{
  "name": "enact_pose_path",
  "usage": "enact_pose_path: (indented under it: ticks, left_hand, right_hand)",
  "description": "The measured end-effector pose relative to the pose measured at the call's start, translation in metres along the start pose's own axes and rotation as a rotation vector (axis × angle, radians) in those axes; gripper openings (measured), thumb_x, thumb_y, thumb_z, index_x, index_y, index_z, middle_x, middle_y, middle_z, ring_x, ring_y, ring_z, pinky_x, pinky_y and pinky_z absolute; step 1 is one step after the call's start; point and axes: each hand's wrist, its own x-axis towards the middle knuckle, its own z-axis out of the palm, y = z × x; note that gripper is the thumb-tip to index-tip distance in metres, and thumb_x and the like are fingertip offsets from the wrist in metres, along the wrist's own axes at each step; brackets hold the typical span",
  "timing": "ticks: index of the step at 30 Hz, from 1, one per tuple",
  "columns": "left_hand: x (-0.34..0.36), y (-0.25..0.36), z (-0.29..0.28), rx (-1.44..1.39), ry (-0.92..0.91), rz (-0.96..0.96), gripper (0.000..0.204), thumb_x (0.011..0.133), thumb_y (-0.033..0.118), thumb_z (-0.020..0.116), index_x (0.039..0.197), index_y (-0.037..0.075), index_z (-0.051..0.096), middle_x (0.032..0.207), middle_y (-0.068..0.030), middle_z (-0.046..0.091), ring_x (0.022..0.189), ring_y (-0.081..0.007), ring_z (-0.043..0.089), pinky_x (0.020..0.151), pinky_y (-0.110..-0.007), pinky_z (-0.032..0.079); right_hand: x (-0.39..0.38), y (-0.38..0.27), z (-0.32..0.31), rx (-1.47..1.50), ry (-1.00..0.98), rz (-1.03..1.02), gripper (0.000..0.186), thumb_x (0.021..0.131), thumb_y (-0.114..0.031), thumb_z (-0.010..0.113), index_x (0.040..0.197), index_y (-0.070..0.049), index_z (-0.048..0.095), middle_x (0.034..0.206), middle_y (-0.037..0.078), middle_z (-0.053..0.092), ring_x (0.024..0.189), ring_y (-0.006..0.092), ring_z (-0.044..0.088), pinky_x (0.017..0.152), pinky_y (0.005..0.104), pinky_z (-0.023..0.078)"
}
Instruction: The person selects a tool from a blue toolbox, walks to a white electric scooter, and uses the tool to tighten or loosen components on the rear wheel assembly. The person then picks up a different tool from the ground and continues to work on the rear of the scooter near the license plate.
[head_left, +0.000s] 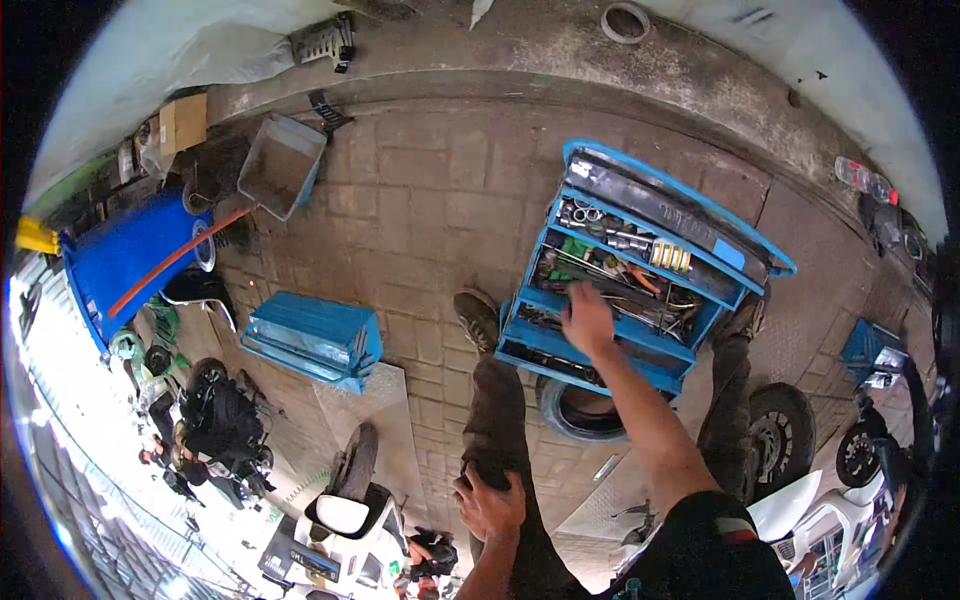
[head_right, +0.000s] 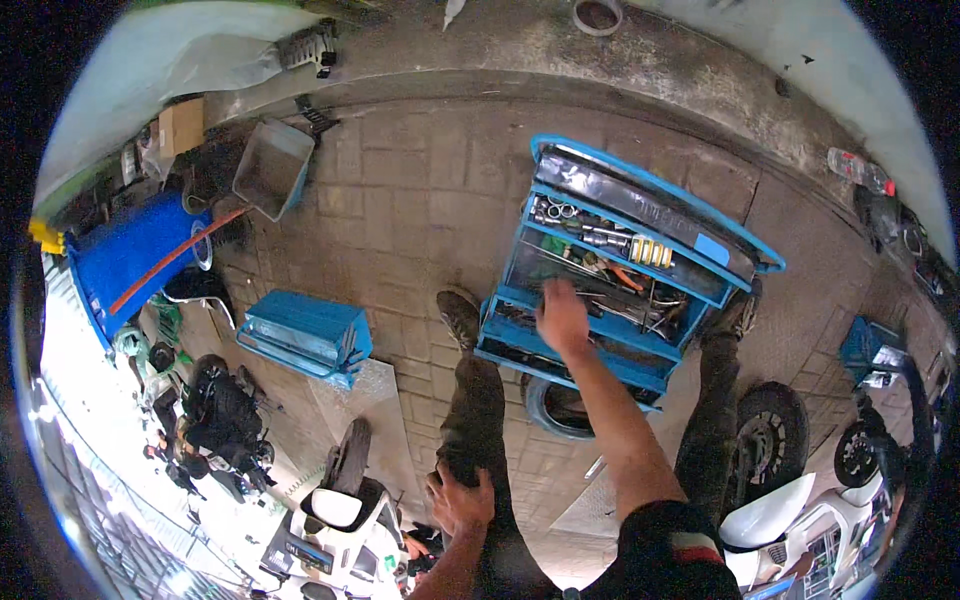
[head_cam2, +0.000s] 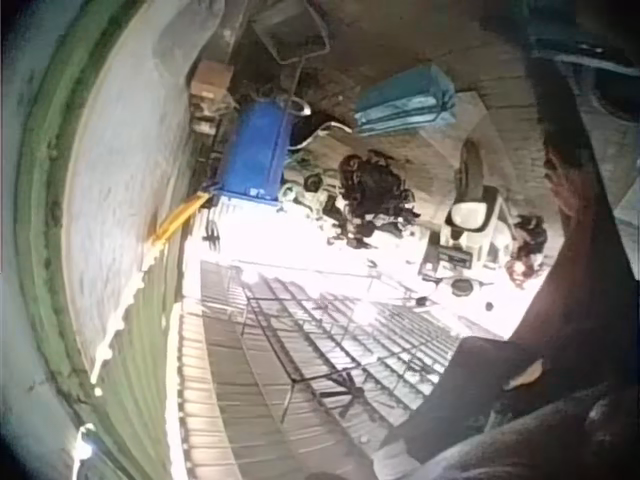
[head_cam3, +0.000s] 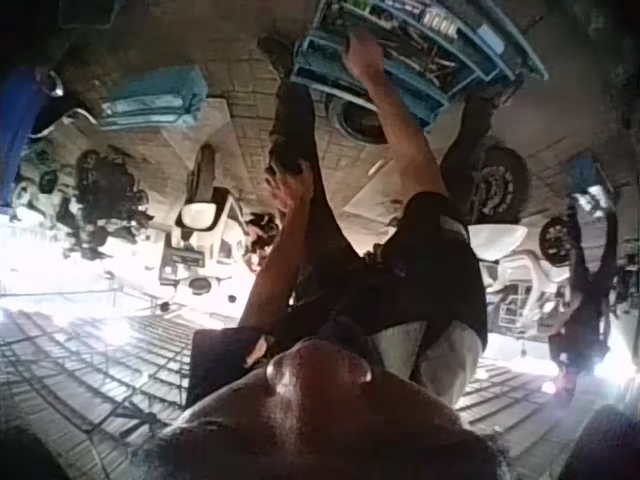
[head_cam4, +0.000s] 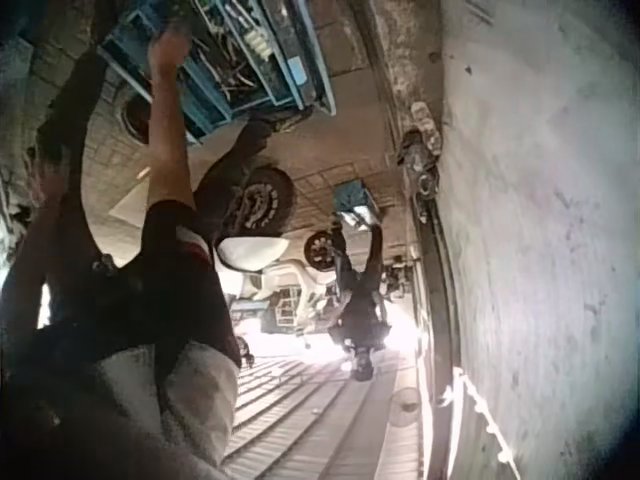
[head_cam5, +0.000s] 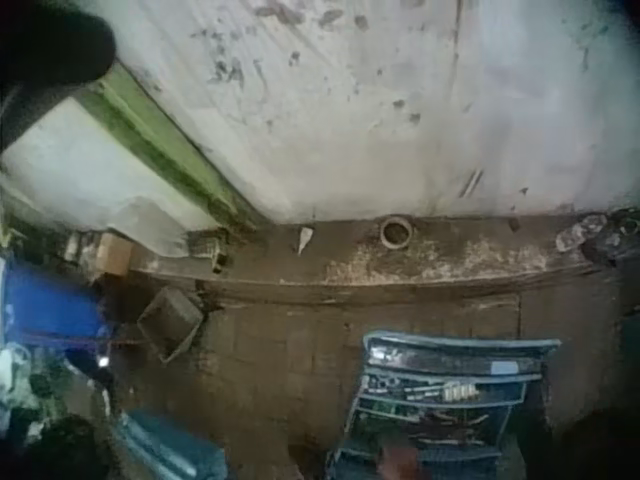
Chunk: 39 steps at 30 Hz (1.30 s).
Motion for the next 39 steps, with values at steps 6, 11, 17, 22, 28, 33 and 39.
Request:
enact_pose_path:
  ticks: [6,11,17,22,28,33,39]
  left_hand:
    - [0.000,-0.003,0.005,0.019,-0.024,0.037,0.068,0.075,0.042,0.067,0.130,0.004,0.050,0.114,-0.0228,0.053,0.108,-0.0417,0.055,0.087,-0.052,0.049]
    - [-0.001,0.001,0.007,0.042,-0.013,0.050,0.069,0.076,0.042,0.067,0.130,0.003,0.049,0.114,-0.0229,0.052,0.108,-0.0416,0.054,0.088,-0.051,0.049]
    - [-0.002,0.003,0.011,0.033,0.028,0.064,0.070,0.075,0.043,0.067,0.129,0.004,0.050,0.115,-0.0228,0.052,0.109,-0.0421,0.055,0.087,-0.051,0.049]
    - [-0.001,0.007,0.006,0.047,0.035,0.039,0.071,0.074,0.043,0.068,0.130,0.004,0.049,0.117,-0.0228,0.051,0.107,-0.0424,0.057,0.087,-0.051,0.049]
    - [-0.001,0.009,0.002,0.021,-0.002,0.008,0.070,0.074,0.043,0.068,0.130,0.004,0.050,0.116,-0.0224,0.051,0.106,-0.0419,0.057,0.087,-0.051,0.049]
    - [0.000,0.010,0.005,0.034,0.040,0.024,0.071,0.074,0.043,0.067,0.130,0.004,0.050,0.116,-0.0222,0.051,0.108,-0.0414,0.055,0.090,-0.051,0.047]
    - [0.002,0.016,-0.006,0.021,0.003,0.005,0.071,0.074,0.042,0.066,0.131,0.004,0.050,0.119,-0.0233,0.052,0.110,-0.0419,0.054,0.093,-0.051,0.045]
  right_hand:
    - [0.053,0.051,0.021,-0.448,-0.297,0.258,0.055,0.090,-0.032,0.055,0.134,-0.002,0.043,0.142,0.015,0.043,0.132,0.0347,0.040,0.107,0.0497,0.039]
    - [0.078,0.066,0.005,-0.310,-0.453,0.318,0.048,0.096,-0.038,0.044,0.126,-0.003,0.057,0.145,0.017,0.045,0.137,0.0365,0.038,0.114,0.0586,0.025]
    - [0.075,0.088,-0.009,-0.037,-0.616,0.342,0.038,0.099,-0.032,0.046,0.117,-0.002,0.061,0.124,0.022,0.060,0.115,0.0408,0.056,0.098,0.0481,0.045]
    - [0.032,0.053,-0.014,0.091,-0.378,0.223,0.037,0.099,-0.032,0.048,0.115,-0.002,0.063,0.112,0.023,0.065,0.104,0.0408,0.061,0.091,0.0512,0.049]
    - [0.013,-0.003,-0.017,-0.044,-0.329,0.276,0.034,0.096,-0.031,0.051,0.106,-0.001,0.061,0.094,0.027,0.068,0.091,0.0430,0.067,0.083,0.0542,0.053]
    - [0.005,-0.003,-0.008,-0.075,-0.255,0.300,0.034,0.097,-0.031,0.049,0.108,-0.001,0.060,0.086,0.024,0.069,0.082,0.0420,0.069,0.074,0.0538,0.056]
    - [-0.020,0.050,-0.010,-0.122,-0.334,0.279,0.034,0.098,-0.034,0.047,0.107,-0.002,0.057,0.083,0.023,0.068,0.076,0.0427,0.067,0.069,0.0545,0.054]
